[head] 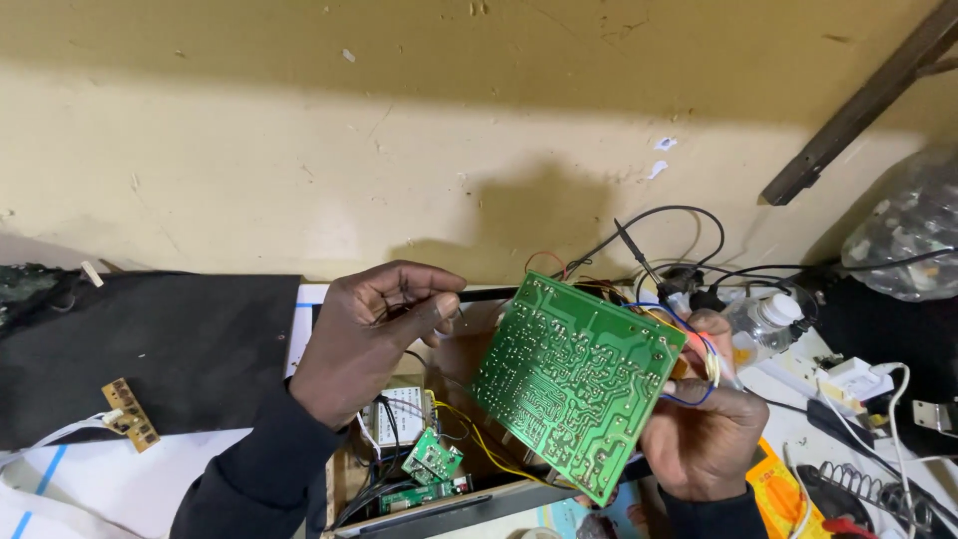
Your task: Soldering wires and components onto a circuit board within an electronic device enclosure
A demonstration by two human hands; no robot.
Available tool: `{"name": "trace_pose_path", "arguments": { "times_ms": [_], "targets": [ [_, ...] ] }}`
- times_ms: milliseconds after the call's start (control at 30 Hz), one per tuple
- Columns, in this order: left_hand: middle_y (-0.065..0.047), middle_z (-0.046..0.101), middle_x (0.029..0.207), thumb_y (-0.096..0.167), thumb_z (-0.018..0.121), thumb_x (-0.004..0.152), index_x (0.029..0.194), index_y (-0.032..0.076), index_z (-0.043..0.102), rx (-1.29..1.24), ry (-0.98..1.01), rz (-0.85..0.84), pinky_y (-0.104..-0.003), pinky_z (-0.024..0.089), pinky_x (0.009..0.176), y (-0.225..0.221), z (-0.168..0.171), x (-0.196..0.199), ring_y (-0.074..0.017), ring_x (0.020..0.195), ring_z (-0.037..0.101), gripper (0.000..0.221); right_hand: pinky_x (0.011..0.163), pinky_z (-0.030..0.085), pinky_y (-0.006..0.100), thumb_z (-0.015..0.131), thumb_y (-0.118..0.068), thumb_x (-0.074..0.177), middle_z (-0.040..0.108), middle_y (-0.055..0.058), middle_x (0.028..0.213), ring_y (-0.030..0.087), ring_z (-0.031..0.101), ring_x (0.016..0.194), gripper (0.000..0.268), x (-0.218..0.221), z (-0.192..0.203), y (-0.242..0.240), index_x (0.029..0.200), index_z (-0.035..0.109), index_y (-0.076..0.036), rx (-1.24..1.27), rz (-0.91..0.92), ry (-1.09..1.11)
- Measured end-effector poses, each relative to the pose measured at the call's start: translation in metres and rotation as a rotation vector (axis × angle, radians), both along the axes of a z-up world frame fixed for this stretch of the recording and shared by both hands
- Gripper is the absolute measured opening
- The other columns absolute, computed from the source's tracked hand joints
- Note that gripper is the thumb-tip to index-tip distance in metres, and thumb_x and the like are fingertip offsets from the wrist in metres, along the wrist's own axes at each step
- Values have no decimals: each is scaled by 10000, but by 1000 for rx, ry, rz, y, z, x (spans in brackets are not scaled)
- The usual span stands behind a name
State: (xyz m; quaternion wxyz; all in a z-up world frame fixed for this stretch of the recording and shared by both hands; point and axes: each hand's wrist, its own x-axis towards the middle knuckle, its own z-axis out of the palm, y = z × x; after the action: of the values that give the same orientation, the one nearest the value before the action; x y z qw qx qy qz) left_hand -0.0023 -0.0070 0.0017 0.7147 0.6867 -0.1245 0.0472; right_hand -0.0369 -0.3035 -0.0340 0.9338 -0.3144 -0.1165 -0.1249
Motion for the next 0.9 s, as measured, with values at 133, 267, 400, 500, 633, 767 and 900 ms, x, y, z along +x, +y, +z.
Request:
{"name": "trace_pose_path", "arguments": {
  "times_ms": [133, 267, 400, 500, 633, 767, 900],
  "targets": [
    [-107, 773, 806, 70, 696, 938, 1089, 4, 788, -8, 28, -22, -281, 593, 598, 0, 2, -1, -151, 667, 672, 189, 881, 533, 502, 582, 115, 578, 637, 316, 1118, 450, 633, 1061, 607, -1, 1, 1, 1161, 542, -50, 6, 23, -1],
    [-110, 788, 812, 95, 730, 911, 1106, 5, 799, -30, 50, -27, -311, 597, 647, 0, 8, -4, -172, 662, 668, 225, 906, 530, 512, 598, 96, 562, 629, 277, 1084, 436, 635, 1053, 583, 2, 1, 3, 1119, 528, -60, -6, 14, -5],
    [-83, 830, 906, 58, 809, 841, 1119, 17, 814, -31, 30, -35, -251, 559, 673, 0, 1, 0, -113, 738, 681, 281, 923, 527, 553, 608, 99, 570, 639, 324, 1084, 501, 632, 1091, 554, 4, 4, 6, 1104, 549, -37, -12, 29, -13],
    [-97, 847, 907, 34, 828, 816, 1067, -1, 828, -49, -6, -29, -229, 605, 673, 0, 1, -2, -107, 775, 714, 254, 866, 532, 498, 573, 88, 538, 642, 284, 1049, 437, 644, 1019, 576, 4, 8, 16, 1097, 532, -45, -25, -1, 12],
    [-126, 819, 802, 63, 824, 806, 1015, -9, 818, -47, -78, -53, -290, 692, 680, -4, 11, -6, -166, 680, 765, 221, 846, 540, 391, 536, 117, 523, 560, 187, 1130, 356, 648, 1064, 545, 9, 12, 27, 1039, 525, -57, -85, -56, 58],
    [-115, 784, 597, 74, 796, 852, 999, -4, 811, -31, -96, -99, -293, 689, 471, -1, 15, -11, -168, 423, 733, 167, 654, 502, 312, 592, 110, 544, 560, 100, 1148, 327, 653, 1080, 520, 11, 12, 31, 1022, 571, -93, -225, -125, 166],
    [-54, 807, 730, 173, 783, 862, 1057, 74, 801, 123, -83, -59, -287, 715, 626, -4, 15, -6, -114, 547, 746, 219, 600, 463, 343, 443, 184, 520, 590, 188, 1139, 341, 593, 923, 599, 8, 17, 38, 1034, 573, -94, -202, -68, 180]
  ]
}}
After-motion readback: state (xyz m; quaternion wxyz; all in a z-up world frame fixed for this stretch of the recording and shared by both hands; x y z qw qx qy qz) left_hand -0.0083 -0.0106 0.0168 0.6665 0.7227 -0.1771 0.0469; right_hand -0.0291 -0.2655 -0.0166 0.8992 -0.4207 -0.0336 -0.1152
